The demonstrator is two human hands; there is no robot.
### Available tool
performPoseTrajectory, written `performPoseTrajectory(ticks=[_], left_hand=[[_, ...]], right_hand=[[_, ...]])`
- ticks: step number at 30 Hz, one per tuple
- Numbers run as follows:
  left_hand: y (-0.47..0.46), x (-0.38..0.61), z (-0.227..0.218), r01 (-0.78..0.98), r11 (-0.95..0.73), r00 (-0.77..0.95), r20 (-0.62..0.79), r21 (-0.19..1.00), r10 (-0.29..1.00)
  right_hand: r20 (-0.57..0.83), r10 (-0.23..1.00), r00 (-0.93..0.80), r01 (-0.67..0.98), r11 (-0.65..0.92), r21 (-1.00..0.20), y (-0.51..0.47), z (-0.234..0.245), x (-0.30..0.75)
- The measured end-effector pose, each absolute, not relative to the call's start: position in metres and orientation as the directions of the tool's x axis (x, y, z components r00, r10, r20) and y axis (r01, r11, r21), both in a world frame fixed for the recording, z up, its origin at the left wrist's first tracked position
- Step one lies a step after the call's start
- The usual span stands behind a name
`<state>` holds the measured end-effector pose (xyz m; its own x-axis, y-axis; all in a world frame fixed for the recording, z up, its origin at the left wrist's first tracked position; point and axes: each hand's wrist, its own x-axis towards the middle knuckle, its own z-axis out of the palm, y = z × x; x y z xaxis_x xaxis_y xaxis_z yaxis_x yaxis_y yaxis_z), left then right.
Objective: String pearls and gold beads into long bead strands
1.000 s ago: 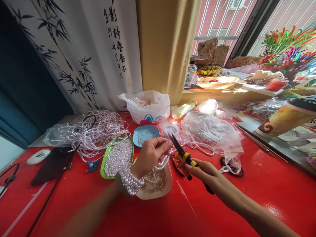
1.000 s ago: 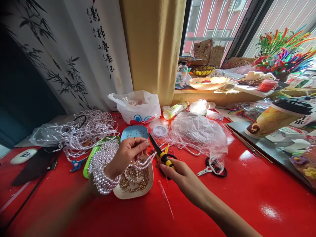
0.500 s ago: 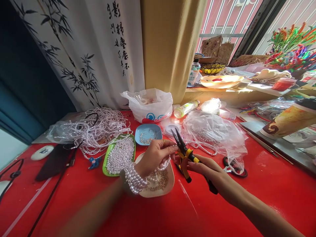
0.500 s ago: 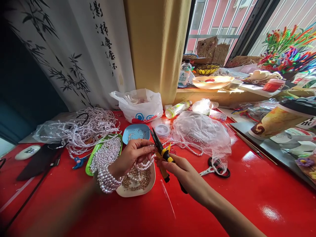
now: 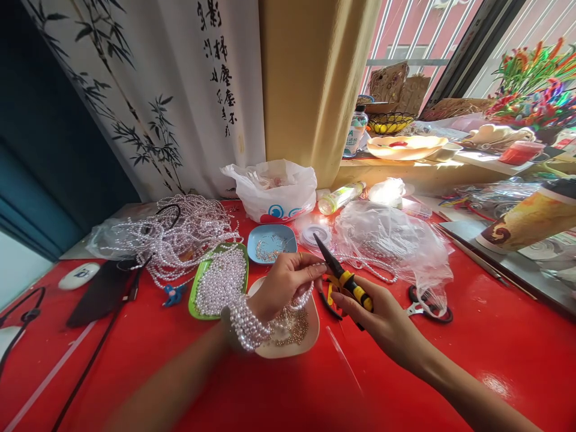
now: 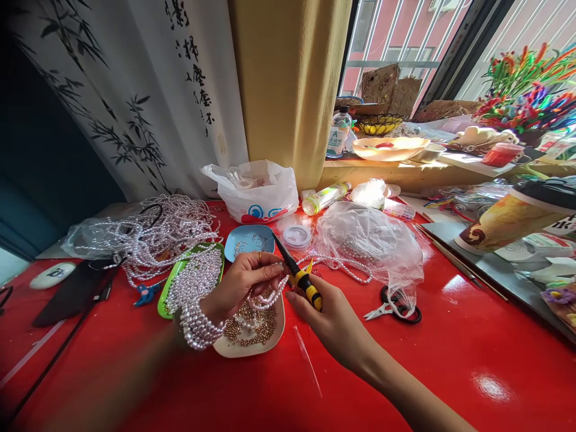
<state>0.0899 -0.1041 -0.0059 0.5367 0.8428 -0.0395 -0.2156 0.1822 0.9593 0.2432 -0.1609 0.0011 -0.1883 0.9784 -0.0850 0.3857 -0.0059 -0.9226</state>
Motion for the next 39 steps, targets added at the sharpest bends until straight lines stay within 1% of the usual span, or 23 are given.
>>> performPoseTrajectory(ticks=[2,4,7,10,12,14,23,28,31,34,37,39], left_hand=[[-0.104,0.09,-0.007,-0.213,0.191,0.542,-0.047,0.958,0.839],[-0.104,0.09,-0.008,-0.208,0.216,0.545,-0.07,0.954,0.836],[-0.105,0.09,-0.006,-0.234,0.263,0.546,-0.098,0.936,0.832],[-0.105,0.09,-0.004,-0.262,0.295,0.555,-0.106,0.919,0.825],[-0.104,0.09,-0.004,-0.249,0.301,0.564,-0.114,0.921,0.818],[-0.103,0.089,-0.006,-0.235,0.303,0.574,-0.12,0.924,0.81],[-0.103,0.09,-0.009,-0.259,0.312,0.594,-0.104,0.914,0.797],[-0.103,0.09,-0.009,-0.255,0.289,0.583,-0.092,0.923,0.808],[-0.102,0.089,-0.009,-0.279,0.302,0.582,-0.09,0.911,0.808],[-0.102,0.088,-0.007,-0.288,0.335,0.606,-0.1,0.897,0.789],[-0.102,0.087,-0.007,-0.291,0.354,0.632,-0.1,0.889,0.769],[-0.101,0.086,-0.008,-0.302,0.353,0.628,-0.094,0.885,0.772]], right_hand=[[-0.047,0.984,-0.17,0.391,0.024,-0.92,-0.161,0.0,0.241],[-0.04,0.986,-0.163,0.388,0.027,-0.921,-0.162,-0.001,0.241],[-0.078,0.979,-0.187,0.346,-0.009,-0.938,-0.163,-0.002,0.243],[-0.109,0.959,-0.263,0.254,-0.041,-0.966,-0.162,-0.003,0.248],[-0.127,0.942,-0.31,0.198,-0.066,-0.978,-0.161,-0.002,0.25],[-0.145,0.936,-0.321,0.176,-0.091,-0.98,-0.161,0.0,0.252],[-0.127,0.953,-0.273,0.263,-0.053,-0.963,-0.166,0.005,0.251],[-0.056,0.98,-0.189,0.372,0.019,-0.928,-0.166,0.003,0.243],[-0.017,0.987,-0.16,0.374,0.045,-0.926,-0.166,0.001,0.24],[-0.05,0.981,-0.187,0.32,0.013,-0.947,-0.166,-0.002,0.241],[-0.095,0.946,-0.31,0.196,-0.034,-0.98,-0.164,-0.004,0.247],[-0.107,0.924,-0.368,0.154,-0.054,-0.987,-0.162,-0.003,0.25]])
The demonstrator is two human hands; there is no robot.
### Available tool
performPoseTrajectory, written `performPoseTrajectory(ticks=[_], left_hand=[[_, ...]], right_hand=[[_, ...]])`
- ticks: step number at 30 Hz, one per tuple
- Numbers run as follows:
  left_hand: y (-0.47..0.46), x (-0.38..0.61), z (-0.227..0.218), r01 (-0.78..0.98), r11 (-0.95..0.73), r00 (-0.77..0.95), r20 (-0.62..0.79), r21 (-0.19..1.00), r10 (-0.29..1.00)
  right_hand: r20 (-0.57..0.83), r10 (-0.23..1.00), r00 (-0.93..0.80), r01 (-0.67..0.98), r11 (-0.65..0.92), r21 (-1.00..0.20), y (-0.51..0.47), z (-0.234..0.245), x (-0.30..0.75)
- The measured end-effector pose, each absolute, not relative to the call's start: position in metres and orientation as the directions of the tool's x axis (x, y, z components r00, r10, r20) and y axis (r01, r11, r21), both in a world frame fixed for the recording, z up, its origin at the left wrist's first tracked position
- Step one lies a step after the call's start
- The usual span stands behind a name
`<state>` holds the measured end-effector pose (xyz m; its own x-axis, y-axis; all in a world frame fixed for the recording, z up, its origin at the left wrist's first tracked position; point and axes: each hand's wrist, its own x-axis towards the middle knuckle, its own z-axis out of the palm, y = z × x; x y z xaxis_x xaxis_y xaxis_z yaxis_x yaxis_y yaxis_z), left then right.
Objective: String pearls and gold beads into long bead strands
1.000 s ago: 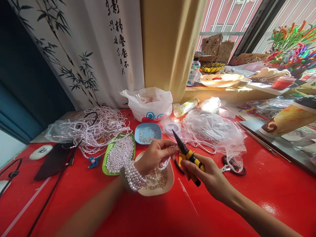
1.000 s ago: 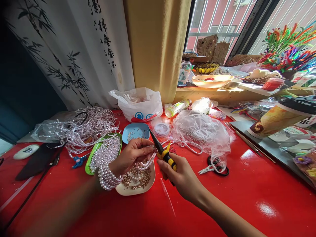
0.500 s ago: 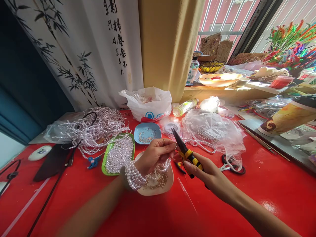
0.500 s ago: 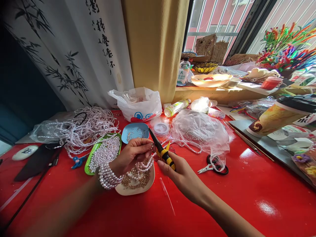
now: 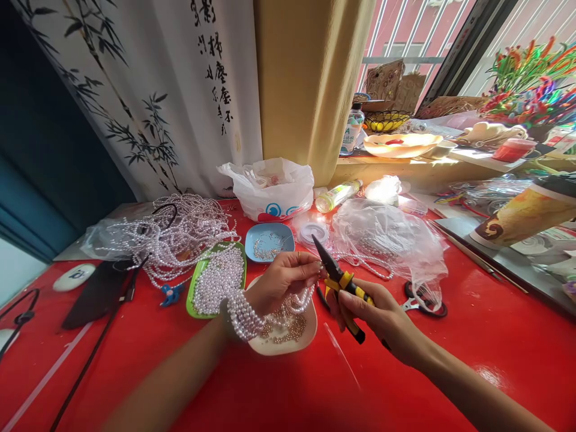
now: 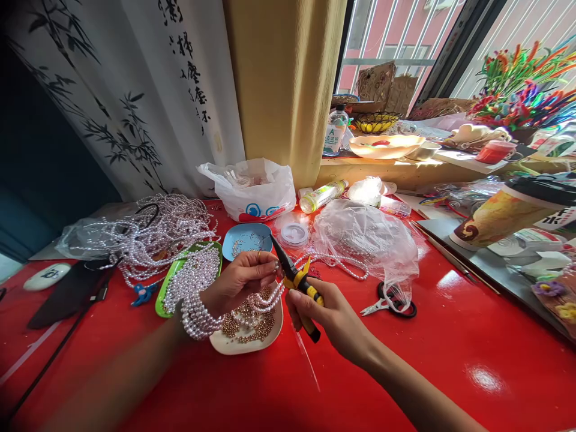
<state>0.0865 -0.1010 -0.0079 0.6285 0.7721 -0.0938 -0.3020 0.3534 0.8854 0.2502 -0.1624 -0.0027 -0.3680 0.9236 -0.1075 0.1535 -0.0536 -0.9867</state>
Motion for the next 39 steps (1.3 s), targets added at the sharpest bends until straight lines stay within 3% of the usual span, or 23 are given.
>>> performPoseTrajectory(ticks=[12,18,20,23,26,27,29,31,33,36,39], left_hand=[[-0.101,0.088,-0.01,-0.315,0.35,0.614,-0.091,0.882,0.784],[-0.103,0.091,-0.01,-0.326,0.314,0.58,-0.073,0.892,0.811],[-0.103,0.091,-0.01,-0.328,0.291,0.572,-0.056,0.899,0.818],[-0.104,0.09,-0.01,-0.339,0.274,0.582,-0.028,0.9,0.813],[-0.102,0.088,-0.01,-0.409,0.288,0.565,-0.008,0.866,0.825],[-0.102,0.088,-0.009,-0.436,0.292,0.546,-0.007,0.851,0.838],[-0.1,0.087,-0.009,-0.457,0.297,0.523,-0.017,0.838,0.852],[-0.098,0.086,-0.008,-0.436,0.303,0.538,-0.025,0.848,0.843],[-0.098,0.087,-0.008,-0.418,0.295,0.553,-0.017,0.859,0.833],[-0.099,0.088,-0.009,-0.409,0.229,0.518,0.018,0.883,0.855],[-0.102,0.09,-0.009,-0.341,0.144,0.484,0.043,0.929,0.874]], right_hand=[[-0.103,0.956,-0.274,0.287,-0.021,-0.958,-0.164,0.004,0.248],[0.071,0.99,-0.119,0.58,0.127,-0.804,-0.162,-0.01,0.246],[0.03,0.993,-0.117,0.528,0.087,-0.845,-0.162,-0.01,0.245],[-0.112,0.97,-0.215,0.246,-0.058,-0.968,-0.164,-0.005,0.242],[-0.155,0.955,-0.251,0.014,-0.156,-0.988,-0.163,-0.003,0.248],[-0.147,0.968,-0.202,0.019,-0.146,-0.989,-0.16,-0.004,0.254],[-0.093,0.995,-0.036,0.208,-0.083,-0.975,-0.153,-0.012,0.273],[0.014,0.992,0.123,0.591,-0.062,-0.804,-0.142,-0.024,0.297],[0.079,0.979,0.188,0.856,-0.124,-0.502,-0.132,-0.039,0.32],[0.191,0.971,0.146,0.965,-0.097,-0.245,-0.123,-0.053,0.341],[0.39,0.914,0.112,0.976,-0.027,-0.215,-0.126,-0.044,0.332]])
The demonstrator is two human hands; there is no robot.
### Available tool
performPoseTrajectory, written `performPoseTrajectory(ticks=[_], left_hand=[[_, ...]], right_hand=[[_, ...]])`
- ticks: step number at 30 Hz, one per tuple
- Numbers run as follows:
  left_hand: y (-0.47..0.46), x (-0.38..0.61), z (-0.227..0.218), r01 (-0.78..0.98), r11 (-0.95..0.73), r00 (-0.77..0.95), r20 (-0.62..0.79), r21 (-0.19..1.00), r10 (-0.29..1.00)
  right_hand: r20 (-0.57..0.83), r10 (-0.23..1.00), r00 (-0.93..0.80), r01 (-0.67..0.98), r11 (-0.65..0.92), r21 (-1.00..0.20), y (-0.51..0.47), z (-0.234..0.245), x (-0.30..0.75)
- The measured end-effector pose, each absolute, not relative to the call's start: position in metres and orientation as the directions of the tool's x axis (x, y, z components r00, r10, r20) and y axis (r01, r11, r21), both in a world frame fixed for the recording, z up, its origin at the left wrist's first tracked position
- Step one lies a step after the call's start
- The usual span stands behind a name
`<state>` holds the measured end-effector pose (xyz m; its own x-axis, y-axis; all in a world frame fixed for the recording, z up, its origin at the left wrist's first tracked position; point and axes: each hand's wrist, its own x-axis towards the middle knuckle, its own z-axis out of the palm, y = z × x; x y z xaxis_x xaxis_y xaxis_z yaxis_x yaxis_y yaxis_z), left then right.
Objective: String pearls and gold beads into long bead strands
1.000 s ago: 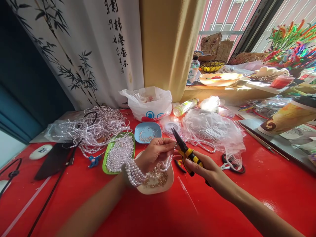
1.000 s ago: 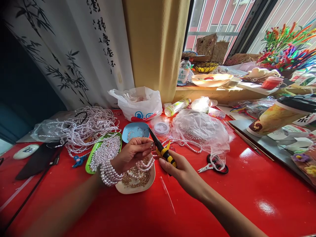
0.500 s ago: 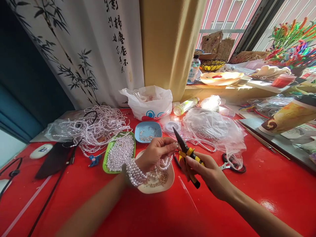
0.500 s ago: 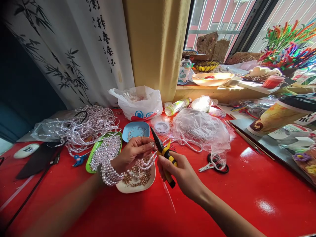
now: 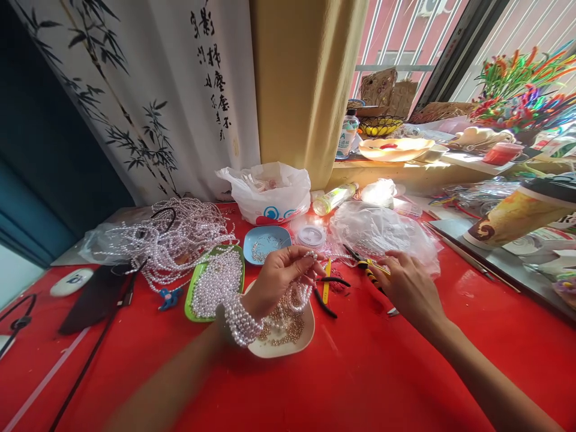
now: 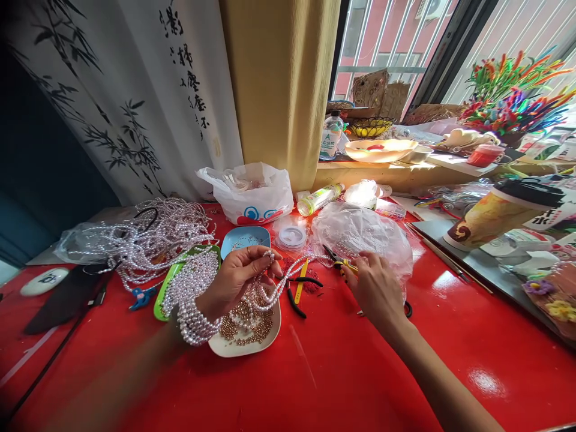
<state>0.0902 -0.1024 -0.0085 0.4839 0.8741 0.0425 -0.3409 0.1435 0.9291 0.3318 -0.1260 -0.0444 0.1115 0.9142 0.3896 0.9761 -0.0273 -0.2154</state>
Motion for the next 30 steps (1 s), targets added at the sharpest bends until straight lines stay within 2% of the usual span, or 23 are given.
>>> performPoseTrajectory(ticks=[1,2,3,4,6,7,9,15,21,25,30], left_hand=[[-0.104,0.091,-0.008,-0.309,0.086,0.456,0.068,0.947,0.888],[-0.105,0.091,-0.007,-0.271,0.003,0.411,0.113,0.963,0.905],[-0.107,0.092,-0.006,-0.225,-0.098,0.36,0.176,0.97,0.916],[-0.108,0.092,-0.005,-0.171,-0.2,0.314,0.245,0.965,0.917],[-0.111,0.091,-0.002,-0.069,-0.359,0.269,0.364,0.931,0.892],[-0.111,0.09,-0.001,-0.032,-0.406,0.268,0.4,0.913,0.877],[-0.112,0.088,0.001,0.023,-0.465,0.275,0.442,0.885,0.854],[-0.11,0.081,0.005,0.101,-0.527,0.265,0.488,0.844,0.832],[-0.114,0.079,0.008,0.198,-0.612,0.258,0.561,0.766,0.786],[-0.119,0.077,0.011,0.264,-0.669,0.29,0.605,0.695,0.742],[-0.118,0.074,0.011,0.416,-0.759,0.372,0.668,0.501,0.645]], right_hand=[[0.452,0.886,0.105,0.963,0.023,-0.269,-0.129,-0.036,0.322],[0.487,0.868,0.102,0.922,0.102,-0.374,-0.132,-0.027,0.31],[0.468,0.882,0.058,0.833,0.215,-0.509,-0.136,-0.016,0.295],[0.399,0.917,0.02,0.719,0.264,-0.643,-0.139,-0.006,0.281],[0.202,0.973,-0.113,0.459,0.231,-0.858,-0.144,0.011,0.253],[0.141,0.974,-0.178,0.356,0.198,-0.913,-0.145,0.018,0.242],[0.099,0.978,-0.186,0.227,0.141,-0.964,-0.145,0.025,0.227],[0.093,0.994,-0.063,0.154,0.102,-0.983,-0.14,0.026,0.223],[0.172,0.985,0.007,0.169,0.168,-0.971,-0.14,0.026,0.22],[0.325,0.945,0.029,0.344,0.296,-0.891,-0.14,0.024,0.22],[0.528,0.849,-0.028,0.605,0.435,-0.667,-0.142,0.023,0.223]])
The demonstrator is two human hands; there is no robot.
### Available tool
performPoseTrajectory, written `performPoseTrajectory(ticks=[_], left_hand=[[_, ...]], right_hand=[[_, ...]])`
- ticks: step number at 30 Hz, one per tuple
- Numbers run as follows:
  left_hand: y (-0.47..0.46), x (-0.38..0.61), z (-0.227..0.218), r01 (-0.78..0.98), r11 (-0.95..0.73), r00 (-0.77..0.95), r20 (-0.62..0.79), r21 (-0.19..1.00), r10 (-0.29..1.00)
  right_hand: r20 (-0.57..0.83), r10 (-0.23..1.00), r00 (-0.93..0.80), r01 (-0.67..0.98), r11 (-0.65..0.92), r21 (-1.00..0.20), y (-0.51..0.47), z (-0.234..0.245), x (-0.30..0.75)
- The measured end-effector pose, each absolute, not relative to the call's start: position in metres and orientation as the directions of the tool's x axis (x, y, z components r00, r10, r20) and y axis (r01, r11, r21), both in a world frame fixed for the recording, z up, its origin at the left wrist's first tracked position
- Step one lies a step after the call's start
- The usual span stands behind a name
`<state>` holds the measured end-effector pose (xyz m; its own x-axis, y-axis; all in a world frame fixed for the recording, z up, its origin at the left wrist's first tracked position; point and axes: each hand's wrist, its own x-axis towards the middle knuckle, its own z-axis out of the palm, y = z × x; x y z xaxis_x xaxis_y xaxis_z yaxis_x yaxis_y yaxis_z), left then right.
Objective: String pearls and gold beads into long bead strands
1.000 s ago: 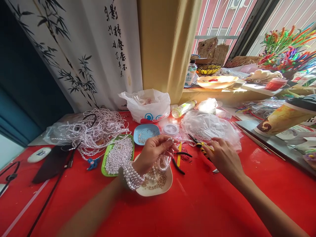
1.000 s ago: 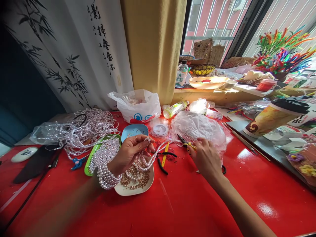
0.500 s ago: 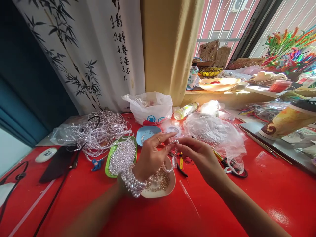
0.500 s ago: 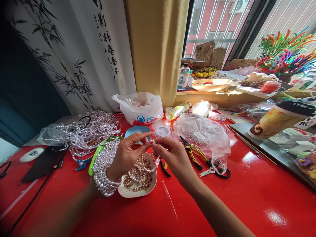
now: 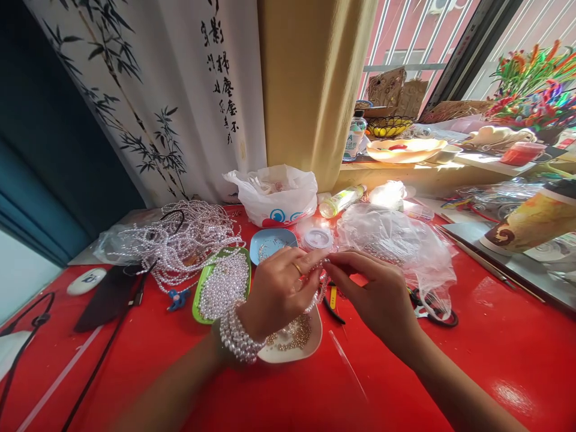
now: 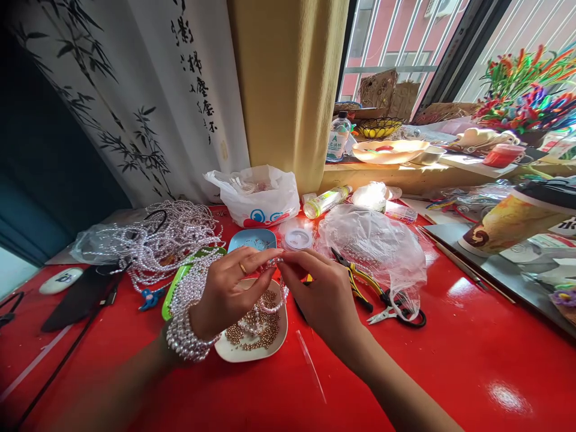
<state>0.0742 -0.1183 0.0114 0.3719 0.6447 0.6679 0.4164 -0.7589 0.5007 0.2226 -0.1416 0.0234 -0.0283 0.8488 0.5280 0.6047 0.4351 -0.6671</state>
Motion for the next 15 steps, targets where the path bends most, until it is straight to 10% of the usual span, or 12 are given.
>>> performPoseTrajectory(ticks=[8,15], left_hand=[[-0.119,0.075,0.016,0.388,-0.702,0.329,0.622,0.597,0.71],[-0.115,0.072,0.025,0.187,-0.348,0.357,0.266,0.919,0.895]], right_hand=[[0.73,0.67,-0.133,0.758,0.543,-0.36,-0.144,0.026,0.223],[0.74,0.607,-0.29,0.771,0.606,-0.195,-0.139,0.022,0.231]])
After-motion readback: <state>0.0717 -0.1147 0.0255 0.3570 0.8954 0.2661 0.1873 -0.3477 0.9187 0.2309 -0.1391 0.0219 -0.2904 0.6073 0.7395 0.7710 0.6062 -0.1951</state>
